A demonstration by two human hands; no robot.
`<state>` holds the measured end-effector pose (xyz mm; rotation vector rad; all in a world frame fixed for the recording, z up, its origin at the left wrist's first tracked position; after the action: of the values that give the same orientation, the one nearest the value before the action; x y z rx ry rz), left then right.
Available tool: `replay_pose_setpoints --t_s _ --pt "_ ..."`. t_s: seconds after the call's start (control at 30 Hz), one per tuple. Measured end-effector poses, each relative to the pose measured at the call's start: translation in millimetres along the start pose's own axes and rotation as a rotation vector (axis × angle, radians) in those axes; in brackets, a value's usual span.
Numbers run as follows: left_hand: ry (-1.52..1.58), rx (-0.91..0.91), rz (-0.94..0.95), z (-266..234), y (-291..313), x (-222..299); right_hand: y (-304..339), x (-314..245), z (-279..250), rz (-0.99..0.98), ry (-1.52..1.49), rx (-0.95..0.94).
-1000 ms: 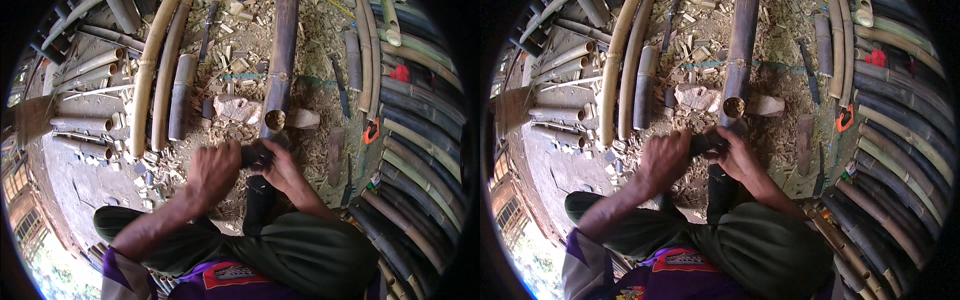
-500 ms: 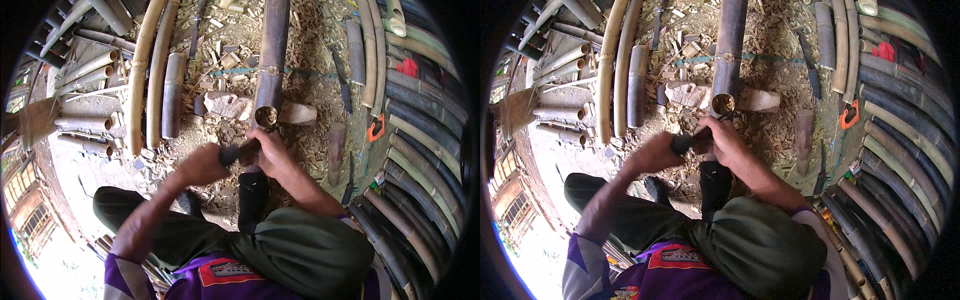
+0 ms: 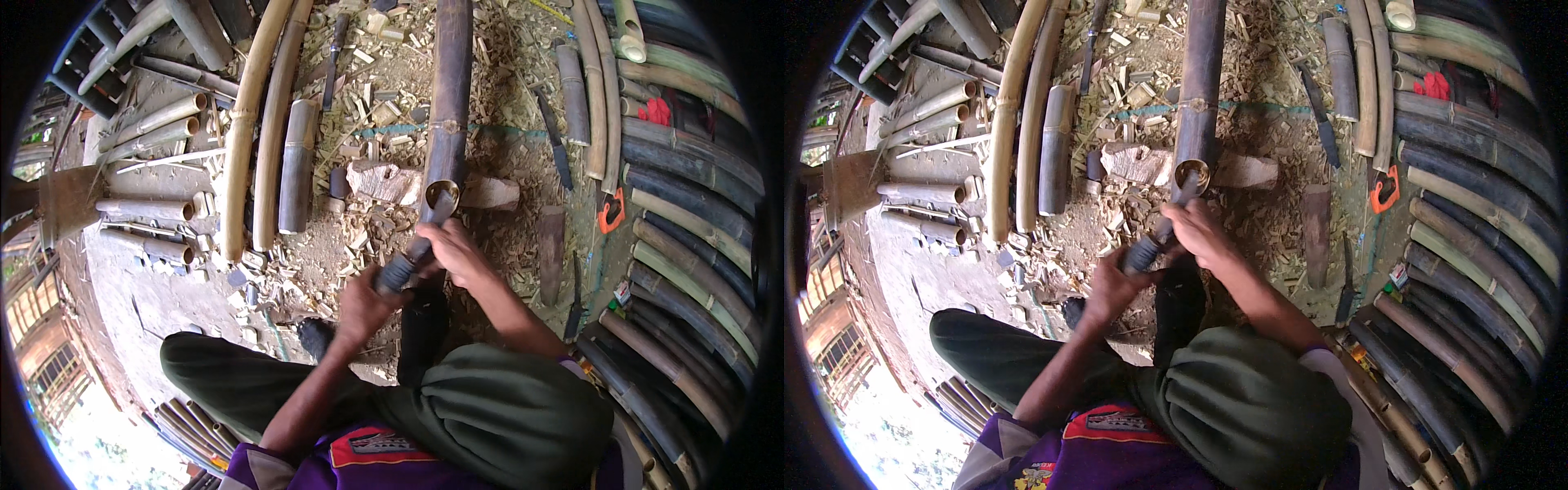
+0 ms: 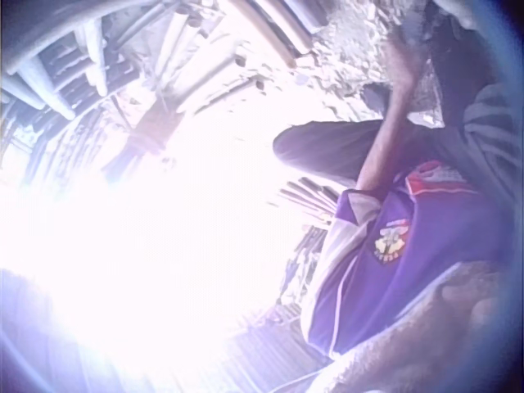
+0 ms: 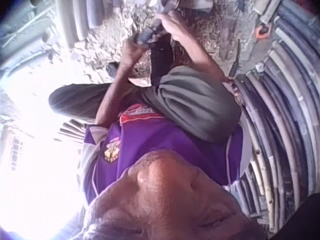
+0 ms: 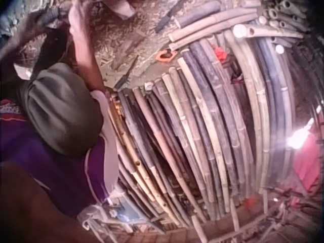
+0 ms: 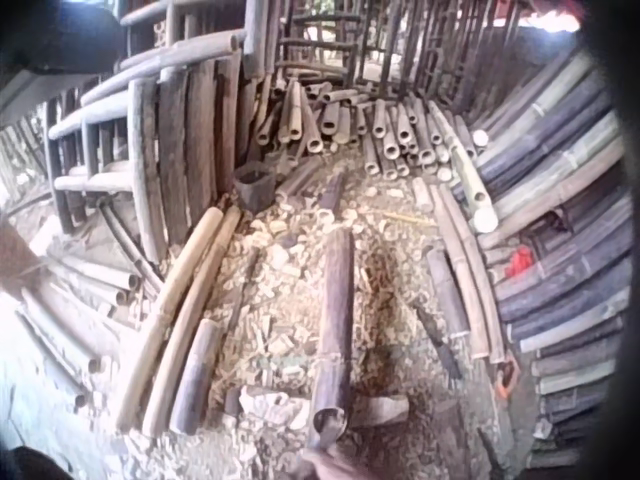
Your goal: The person sits on the floor and uses a knife and a wooden mallet to shape the end of a bamboo pole. They repeatedly strike the knife with the mallet to hollow and smooth the bamboo, then inspect the opening by inserting a smaller bamboo piece.
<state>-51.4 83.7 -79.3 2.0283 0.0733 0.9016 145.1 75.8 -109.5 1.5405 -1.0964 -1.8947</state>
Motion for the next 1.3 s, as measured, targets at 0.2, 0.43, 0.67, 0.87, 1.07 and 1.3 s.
replay_pose_setpoints --t_s 0.2,0.43,0.67,0.87,1.07,1.3 --pt "-0.702 0.227 0.302 -103 -41 108 -8 -18 45 -0.054 -0.813 -0.189" --pt "-1.419 0.266 0.713 -48 -11 228 -10 -20 37 -0.118 -1.399 -0.506" --pt "-1.036 -0.031 0.563 -30 10 152 34 1 48 0.024 -1.116 -0.303" --pt "-0.281 -0.837 0.621 -19 7 145 82 43 -39 -0.244 -0.526 0.178" --pt "-0.308 0.594 0.53 -176 -247 212 56 126 -109 -0.446 0.632 0.807" --pt "-0.556 0.591 0.113 -193 -375 222 86 100 -142 -0.243 1.008 0.935"
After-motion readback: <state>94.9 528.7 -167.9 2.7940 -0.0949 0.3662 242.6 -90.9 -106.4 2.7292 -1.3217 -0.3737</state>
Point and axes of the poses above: each hand's wrist, its own y-axis away from the middle knuckle, its own z-axis out of the palm, x = y × z, the point moved 7 cm from there along -y, towards the middle knuckle
